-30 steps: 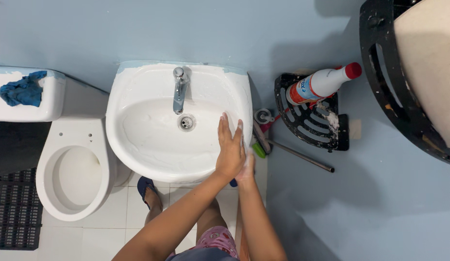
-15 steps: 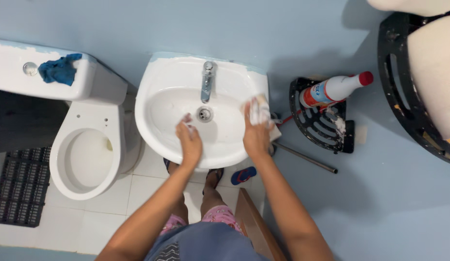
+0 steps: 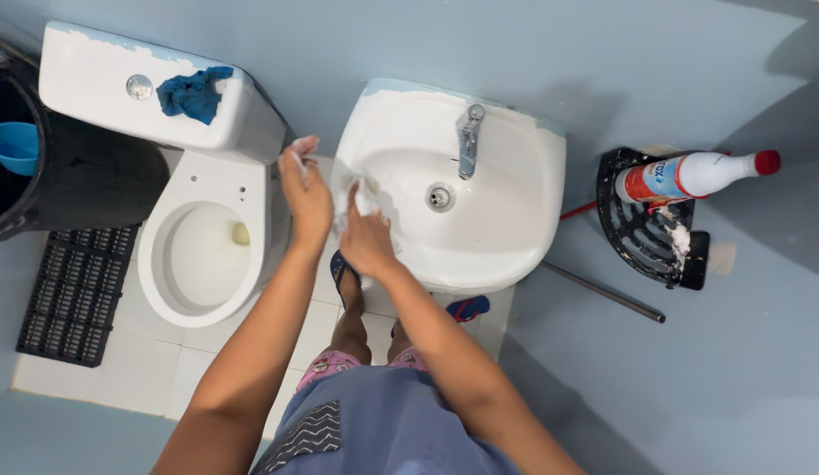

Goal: The person cleans a bathroom sink by applying liquid cleaner, scrubbing the basin and faucet with a sponge, wiping the underside of the sink with a cloth while kneeling, and finally wiping down a corner shelf unit.

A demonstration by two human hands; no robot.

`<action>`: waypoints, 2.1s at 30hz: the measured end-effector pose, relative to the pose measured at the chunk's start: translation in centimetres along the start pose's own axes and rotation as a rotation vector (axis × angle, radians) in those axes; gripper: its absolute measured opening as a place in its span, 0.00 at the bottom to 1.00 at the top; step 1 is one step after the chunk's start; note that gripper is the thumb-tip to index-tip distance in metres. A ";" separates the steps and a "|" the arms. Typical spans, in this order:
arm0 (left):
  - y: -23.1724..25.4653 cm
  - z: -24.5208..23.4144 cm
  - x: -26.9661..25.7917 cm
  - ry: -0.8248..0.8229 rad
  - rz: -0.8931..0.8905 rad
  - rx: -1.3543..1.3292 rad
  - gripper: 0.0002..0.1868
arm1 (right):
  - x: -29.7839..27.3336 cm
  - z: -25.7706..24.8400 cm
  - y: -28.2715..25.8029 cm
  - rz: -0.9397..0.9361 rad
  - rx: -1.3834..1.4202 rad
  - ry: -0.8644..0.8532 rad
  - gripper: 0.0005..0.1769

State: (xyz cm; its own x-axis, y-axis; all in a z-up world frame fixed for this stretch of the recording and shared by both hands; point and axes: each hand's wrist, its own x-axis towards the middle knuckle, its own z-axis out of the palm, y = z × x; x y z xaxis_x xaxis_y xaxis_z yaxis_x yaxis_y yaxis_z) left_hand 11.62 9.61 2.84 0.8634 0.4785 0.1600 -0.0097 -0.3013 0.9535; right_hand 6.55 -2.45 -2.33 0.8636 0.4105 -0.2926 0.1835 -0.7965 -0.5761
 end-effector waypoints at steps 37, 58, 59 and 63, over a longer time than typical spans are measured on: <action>-1.7 0.5 0.0 -0.714 0.557 0.334 0.22 | 0.9 -3.9 15.4 1.048 -0.444 -0.068 0.52; -0.9 0.6 -0.1 -0.692 0.581 0.433 0.21 | 3.0 -2.6 13.7 1.074 -0.208 0.053 0.53; -0.9 0.5 -0.3 -0.700 0.583 0.427 0.21 | 2.6 -2.7 13.9 1.084 -0.207 0.053 0.53; -0.9 0.6 0.0 -0.746 0.529 0.414 0.22 | 1.2 -4.4 14.4 1.086 -0.232 0.011 0.52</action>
State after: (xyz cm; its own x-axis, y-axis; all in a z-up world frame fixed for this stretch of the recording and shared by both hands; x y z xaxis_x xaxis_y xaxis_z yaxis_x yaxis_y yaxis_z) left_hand 11.96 9.37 1.82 0.8956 -0.3966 0.2015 -0.4302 -0.6571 0.6190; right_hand 12.32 -15.39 -7.62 0.6224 -0.5590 -0.5478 -0.5908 -0.7946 0.1396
